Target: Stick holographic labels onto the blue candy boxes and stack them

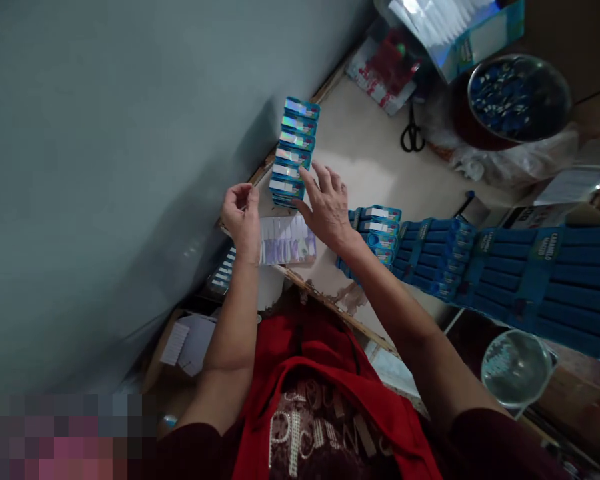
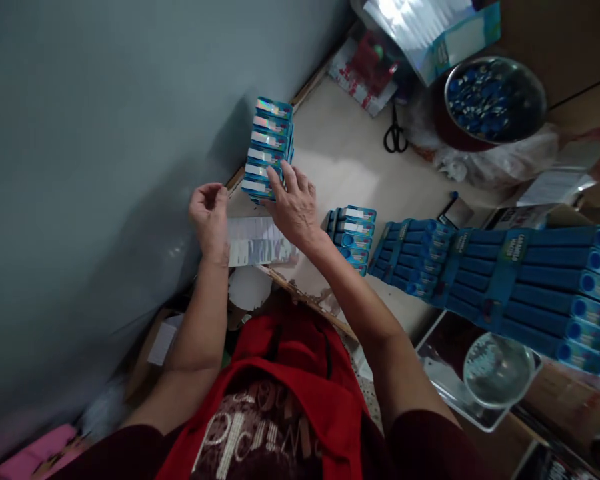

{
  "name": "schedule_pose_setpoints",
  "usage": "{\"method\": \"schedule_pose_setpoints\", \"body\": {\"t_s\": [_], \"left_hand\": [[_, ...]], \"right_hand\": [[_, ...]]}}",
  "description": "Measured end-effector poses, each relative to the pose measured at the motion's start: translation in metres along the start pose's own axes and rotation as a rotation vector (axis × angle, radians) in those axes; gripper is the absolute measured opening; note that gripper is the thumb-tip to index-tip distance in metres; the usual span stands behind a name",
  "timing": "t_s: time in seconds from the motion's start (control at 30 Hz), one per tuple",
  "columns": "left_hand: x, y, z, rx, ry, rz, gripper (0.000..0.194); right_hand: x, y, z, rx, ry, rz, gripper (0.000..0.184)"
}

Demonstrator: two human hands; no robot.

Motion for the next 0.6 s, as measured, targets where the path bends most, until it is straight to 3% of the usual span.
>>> {"method": "schedule_pose_setpoints", "body": {"t_s": [0.1, 0.2, 0.27, 0.37, 0.43, 0.5, 0.6], "left_hand": [[-0.029, 0.035, 0.003, -0.017, -0.037, -0.004, 0.024], [-0.059, 0.087, -0.007, -0.044, -0.047, 0.171, 0.017], [-0.058, 0.118, -0.016, -0.042, 0.042, 0.378, 0.018], [-0.013, 0.141, -0.03, 0.098, 0.356, 0.657, 0.034], [0.028, 0.141, -0.039, 0.26, 0.582, 0.747, 0.043], [0.061, 0.136, -0.048, 0.4, 0.737, 0.78, 0.046], [0.087, 0.128, -0.058, 0.509, 0.805, 0.815, 0.05]], "right_hand": [[0.005, -0.003, -0.006, 0.018, -0.014, 0.025, 0.054], [0.008, -0.02, -0.049, 0.103, -0.06, 0.118, 0.043], [0.036, -0.031, -0.087, 0.211, 0.003, 0.236, 0.035], [0.109, -0.043, -0.141, 0.466, 0.21, 0.329, 0.035], [0.146, -0.042, -0.163, 0.496, 0.292, 0.251, 0.043], [0.172, -0.034, -0.176, 0.38, 0.372, 0.151, 0.053], [0.188, -0.02, -0.201, 0.146, 0.491, 0.075, 0.061]]}}
Point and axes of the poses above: each hand's wrist, its own z-axis towards the middle knuckle, its own x-axis out of the palm, y = z × x, the point moved 9 cm from there along z, towards the middle knuckle, and after that the axes turned 6 degrees about -y, right-handed, at the moved point
